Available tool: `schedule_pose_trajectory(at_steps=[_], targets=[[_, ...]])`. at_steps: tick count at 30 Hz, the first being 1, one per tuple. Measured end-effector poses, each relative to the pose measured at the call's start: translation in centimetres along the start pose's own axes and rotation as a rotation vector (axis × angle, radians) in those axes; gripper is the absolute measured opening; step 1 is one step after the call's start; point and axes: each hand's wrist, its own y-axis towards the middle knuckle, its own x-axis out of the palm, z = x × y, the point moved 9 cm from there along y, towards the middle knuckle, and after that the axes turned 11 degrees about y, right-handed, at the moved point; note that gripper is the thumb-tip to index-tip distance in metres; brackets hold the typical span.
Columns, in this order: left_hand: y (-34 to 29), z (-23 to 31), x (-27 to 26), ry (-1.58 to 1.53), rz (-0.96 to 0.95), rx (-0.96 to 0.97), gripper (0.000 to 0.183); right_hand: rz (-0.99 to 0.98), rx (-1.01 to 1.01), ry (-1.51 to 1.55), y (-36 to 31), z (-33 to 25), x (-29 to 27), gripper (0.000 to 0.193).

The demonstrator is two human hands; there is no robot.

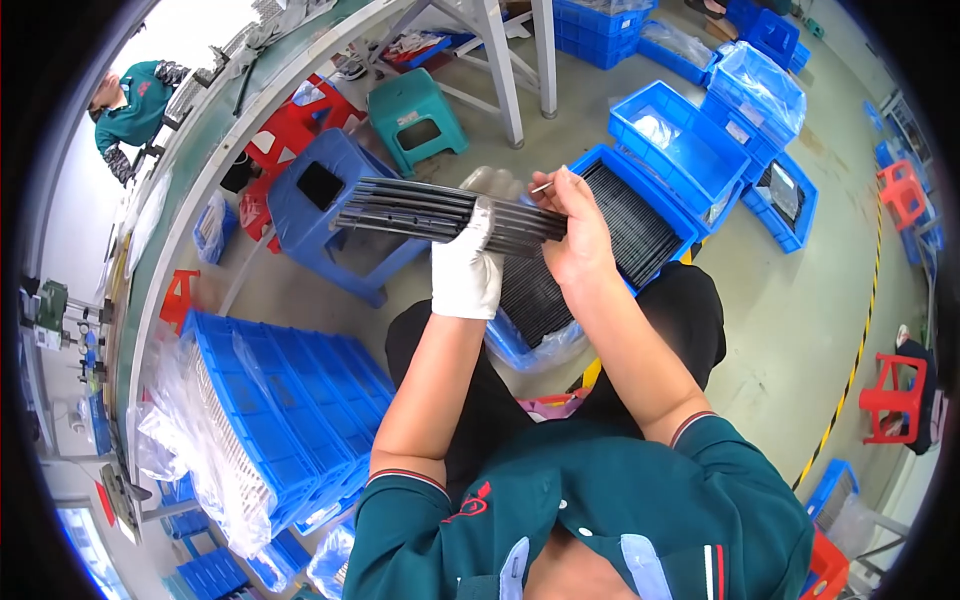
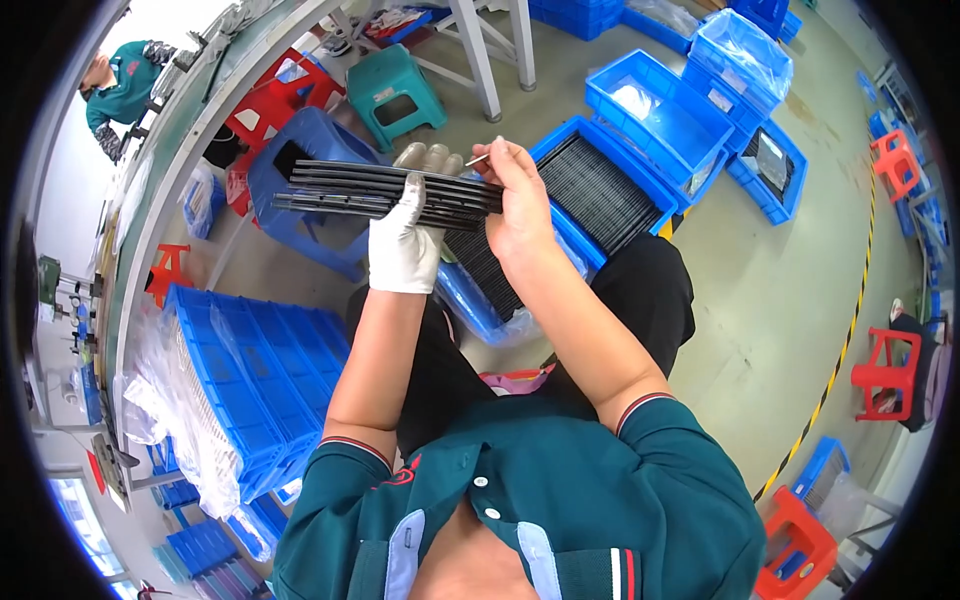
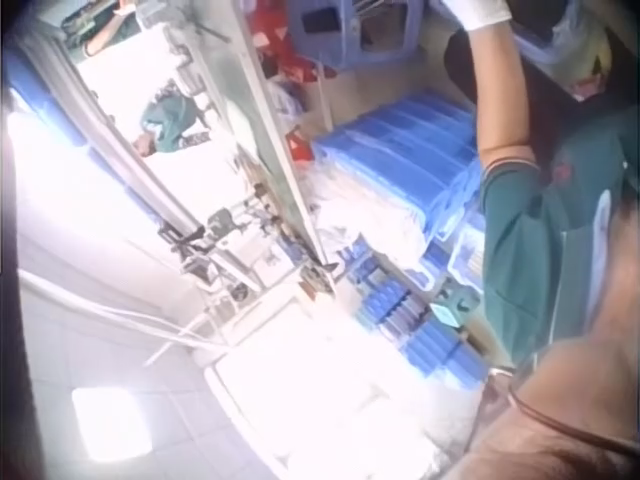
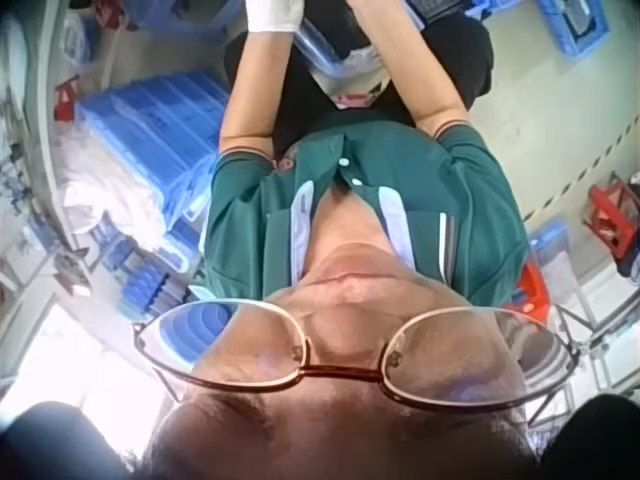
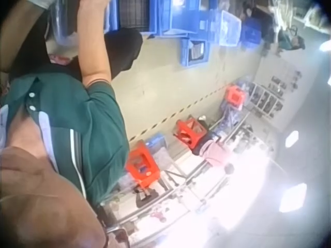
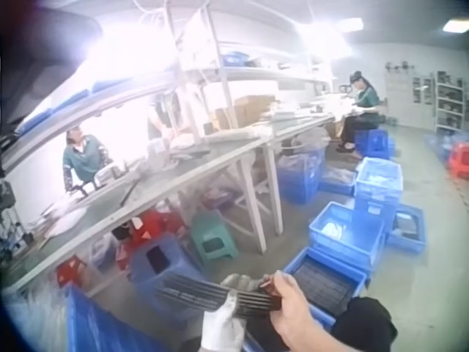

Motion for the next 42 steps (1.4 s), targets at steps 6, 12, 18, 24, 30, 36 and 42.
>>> schedule_pose_trajectory(at_steps=[6, 12, 18, 24, 30, 36, 42], targets=[[3.0, 0.1, -1.1, -0.279, 0.019, -0.105, 0.033, -0.075, -0.015, -0.129, 1.5, 1.1, 2.3, 0.014], [4.7, -2.9, -6.4, -0.512, 0.027, -0.116, 0.034, -0.078, 0.031, -0.337, 4.6, 1.3, 1.9, 0.015], [4.5, -2.4, -8.3, -0.539, 0.048, -0.130, 0.032, -0.206, 0.010, -0.594, 5.3, -1.3, 1.7, 0.014], [3.6, -2.5, -9.5, -0.483, 0.137, -0.195, 0.030, -0.462, -0.143, -1.087, 2.8, -0.3, 4.1, 0.010], [3.3, -3.5, -9.3, -0.467, 0.188, -0.270, 0.026, -0.540, -0.218, -1.270, 1.9, 0.3, 3.7, 0.010], [3.0, -4.0, -10.0, -0.446, 0.288, -0.309, 0.023, -0.875, -0.693, -1.598, -0.8, 0.7, 7.1, 0.009], [2.5, -4.3, -10.6, -0.403, 0.350, -0.370, 0.015, -1.054, -0.889, -1.798, -2.8, 2.0, 8.8, 0.009]])
